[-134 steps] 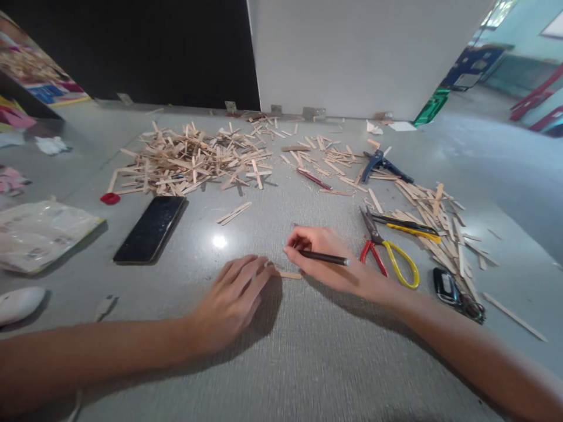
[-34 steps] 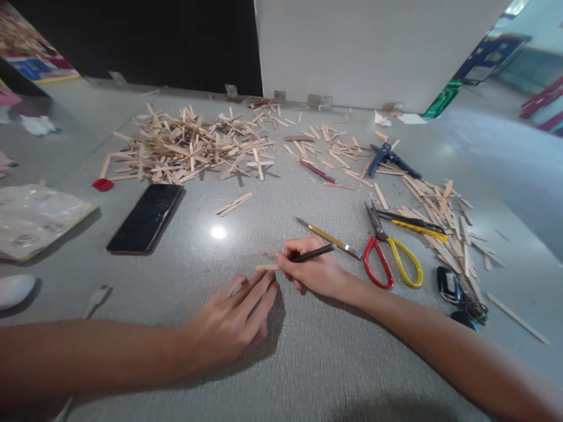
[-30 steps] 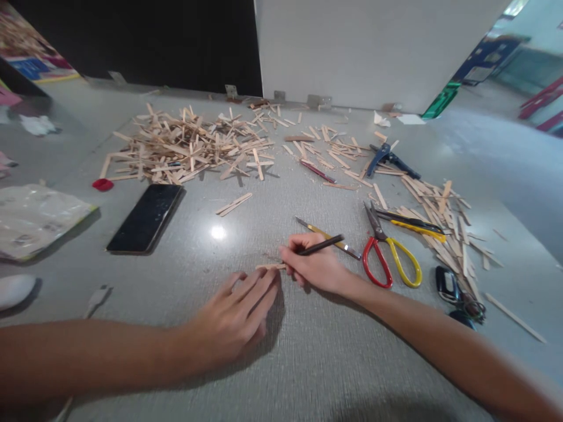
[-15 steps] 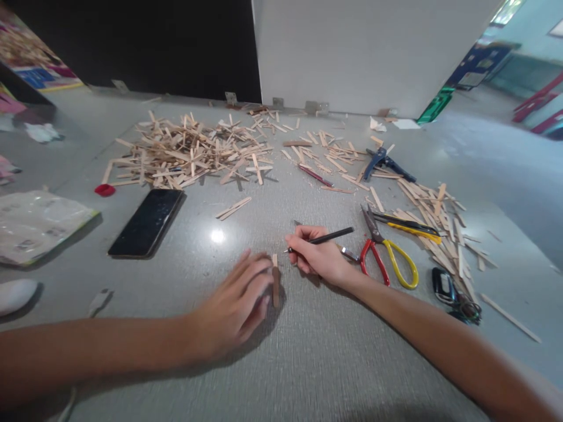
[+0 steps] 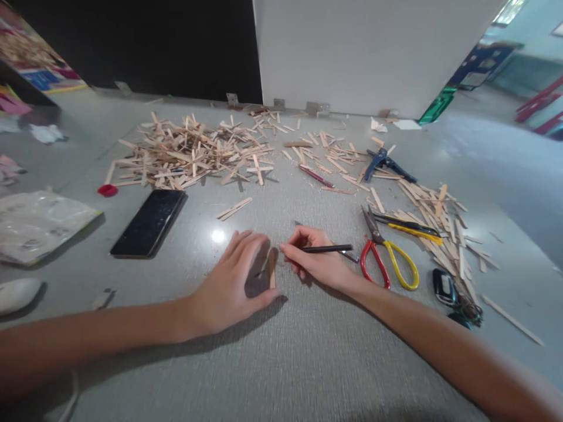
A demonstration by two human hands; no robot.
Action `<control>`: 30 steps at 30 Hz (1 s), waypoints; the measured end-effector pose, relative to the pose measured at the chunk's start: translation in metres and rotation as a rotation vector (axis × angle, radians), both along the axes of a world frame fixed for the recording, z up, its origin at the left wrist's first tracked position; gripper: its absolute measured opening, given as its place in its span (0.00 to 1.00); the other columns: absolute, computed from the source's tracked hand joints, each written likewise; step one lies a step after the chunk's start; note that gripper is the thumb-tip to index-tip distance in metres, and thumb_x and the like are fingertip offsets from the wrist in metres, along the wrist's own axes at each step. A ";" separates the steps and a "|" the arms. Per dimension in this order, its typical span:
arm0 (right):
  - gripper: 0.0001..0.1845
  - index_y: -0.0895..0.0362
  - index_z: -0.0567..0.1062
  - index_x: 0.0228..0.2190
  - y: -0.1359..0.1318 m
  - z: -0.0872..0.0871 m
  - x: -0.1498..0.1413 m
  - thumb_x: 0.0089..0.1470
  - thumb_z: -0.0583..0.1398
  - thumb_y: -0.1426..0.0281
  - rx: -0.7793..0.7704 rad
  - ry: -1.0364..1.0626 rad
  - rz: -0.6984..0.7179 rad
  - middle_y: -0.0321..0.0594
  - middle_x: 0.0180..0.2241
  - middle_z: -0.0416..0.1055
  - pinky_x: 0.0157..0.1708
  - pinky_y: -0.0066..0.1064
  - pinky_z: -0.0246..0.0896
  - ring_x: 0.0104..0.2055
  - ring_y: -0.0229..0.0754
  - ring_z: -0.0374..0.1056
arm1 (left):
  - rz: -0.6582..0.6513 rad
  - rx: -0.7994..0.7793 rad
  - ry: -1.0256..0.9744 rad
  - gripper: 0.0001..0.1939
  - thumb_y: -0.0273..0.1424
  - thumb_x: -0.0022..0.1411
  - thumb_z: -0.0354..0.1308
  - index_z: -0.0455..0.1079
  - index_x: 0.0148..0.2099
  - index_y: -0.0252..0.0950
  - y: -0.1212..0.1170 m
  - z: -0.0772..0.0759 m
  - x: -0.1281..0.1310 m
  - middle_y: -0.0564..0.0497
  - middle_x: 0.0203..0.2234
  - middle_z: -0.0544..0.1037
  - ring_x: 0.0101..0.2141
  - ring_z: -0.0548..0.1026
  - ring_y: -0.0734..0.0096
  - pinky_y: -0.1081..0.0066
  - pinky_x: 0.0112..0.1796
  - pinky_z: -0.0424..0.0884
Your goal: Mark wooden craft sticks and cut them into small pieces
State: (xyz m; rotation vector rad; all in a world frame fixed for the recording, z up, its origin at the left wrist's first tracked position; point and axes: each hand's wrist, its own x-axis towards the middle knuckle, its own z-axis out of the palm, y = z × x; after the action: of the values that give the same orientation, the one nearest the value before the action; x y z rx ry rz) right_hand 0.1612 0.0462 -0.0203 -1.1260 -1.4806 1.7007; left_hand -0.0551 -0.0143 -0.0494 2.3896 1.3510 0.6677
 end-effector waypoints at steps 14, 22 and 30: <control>0.24 0.54 0.70 0.20 0.006 0.000 0.000 0.53 0.72 0.54 -0.067 0.043 -0.030 0.30 0.13 0.69 0.07 0.18 0.48 0.10 0.29 0.56 | 0.026 -0.155 0.017 0.55 0.46 0.47 0.83 0.60 0.70 0.38 0.011 0.012 -0.008 0.35 0.66 0.69 0.70 0.61 0.31 0.34 0.66 0.65; 0.26 0.54 0.69 0.20 0.009 -0.004 0.001 0.48 0.74 0.51 -0.122 0.065 -0.069 0.32 0.16 0.72 0.05 0.18 0.49 0.10 0.29 0.57 | 0.185 0.035 -0.196 0.30 0.15 0.66 0.49 0.61 0.67 0.42 0.020 0.019 -0.014 0.43 0.61 0.73 0.63 0.72 0.55 0.47 0.65 0.70; 0.30 0.54 0.68 0.19 0.012 0.000 0.002 0.45 0.74 0.46 -0.195 0.128 -0.096 0.30 0.16 0.70 0.04 0.18 0.44 0.09 0.27 0.52 | 0.304 0.134 -0.613 0.45 0.14 0.55 0.51 0.51 0.73 0.46 0.025 0.020 -0.011 0.44 0.68 0.63 0.68 0.67 0.55 0.45 0.70 0.64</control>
State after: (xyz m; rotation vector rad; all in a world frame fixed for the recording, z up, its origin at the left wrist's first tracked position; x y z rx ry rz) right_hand 0.1632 0.0580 -0.0200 -1.1456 -1.1847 1.8439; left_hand -0.0666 0.0111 -0.0298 1.8312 1.4130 1.4661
